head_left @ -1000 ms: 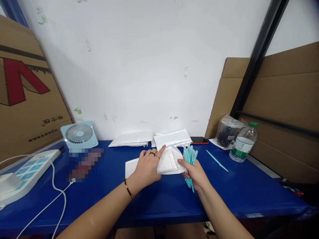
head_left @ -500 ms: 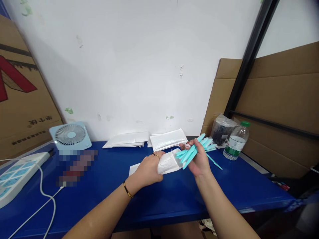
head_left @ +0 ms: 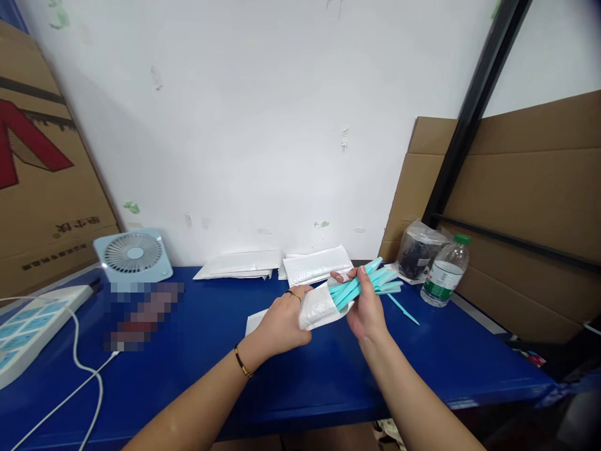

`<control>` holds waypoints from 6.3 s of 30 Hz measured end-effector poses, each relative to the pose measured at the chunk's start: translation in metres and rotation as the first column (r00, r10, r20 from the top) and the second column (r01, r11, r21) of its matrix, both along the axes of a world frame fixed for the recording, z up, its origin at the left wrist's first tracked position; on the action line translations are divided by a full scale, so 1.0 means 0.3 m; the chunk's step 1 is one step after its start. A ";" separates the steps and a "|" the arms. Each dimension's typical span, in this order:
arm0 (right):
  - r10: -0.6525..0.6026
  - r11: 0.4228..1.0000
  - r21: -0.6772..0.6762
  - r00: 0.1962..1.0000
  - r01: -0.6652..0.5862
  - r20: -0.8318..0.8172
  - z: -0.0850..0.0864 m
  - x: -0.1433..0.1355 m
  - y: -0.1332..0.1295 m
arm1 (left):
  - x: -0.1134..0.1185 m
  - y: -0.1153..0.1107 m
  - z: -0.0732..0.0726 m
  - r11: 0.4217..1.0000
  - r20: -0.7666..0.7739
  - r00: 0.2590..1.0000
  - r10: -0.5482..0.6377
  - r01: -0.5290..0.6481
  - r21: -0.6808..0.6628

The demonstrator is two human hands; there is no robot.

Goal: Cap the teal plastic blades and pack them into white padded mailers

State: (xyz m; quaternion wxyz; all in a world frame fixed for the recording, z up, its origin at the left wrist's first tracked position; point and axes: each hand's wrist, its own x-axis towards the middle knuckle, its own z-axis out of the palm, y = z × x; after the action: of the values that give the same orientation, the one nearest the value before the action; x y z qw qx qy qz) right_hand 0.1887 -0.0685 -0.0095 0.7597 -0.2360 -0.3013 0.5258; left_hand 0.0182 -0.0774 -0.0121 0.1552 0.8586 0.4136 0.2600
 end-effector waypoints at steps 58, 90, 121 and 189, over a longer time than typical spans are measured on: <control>0.111 0.912 -0.405 0.914 0.062 0.391 -0.223 0.216 0.041 | -0.113 0.009 -0.086 0.992 -0.298 0.951 -0.076 0.041 -0.122; 0.380 0.921 -0.388 0.176 0.013 0.908 -0.149 0.323 -0.028 | -0.400 -0.115 -0.304 0.918 -0.331 0.857 0.396 -0.377 0.121; 0.102 0.973 -0.104 -0.021 -0.205 0.995 -0.181 0.193 0.016 | -0.408 -0.113 -0.318 0.921 -0.285 0.876 0.390 -0.365 0.137; 0.016 0.971 -0.052 0.150 0.235 0.989 0.017 -0.352 0.680 | -0.778 0.733 0.086 0.851 0.114 0.851 0.513 -0.486 -0.199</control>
State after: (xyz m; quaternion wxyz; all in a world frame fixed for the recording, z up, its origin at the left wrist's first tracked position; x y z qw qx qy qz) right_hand 0.0829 0.1356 -0.0043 0.3915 -0.6137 -0.6505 0.2165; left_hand -0.2150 0.1426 0.0136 0.1851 0.6812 0.6288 0.3262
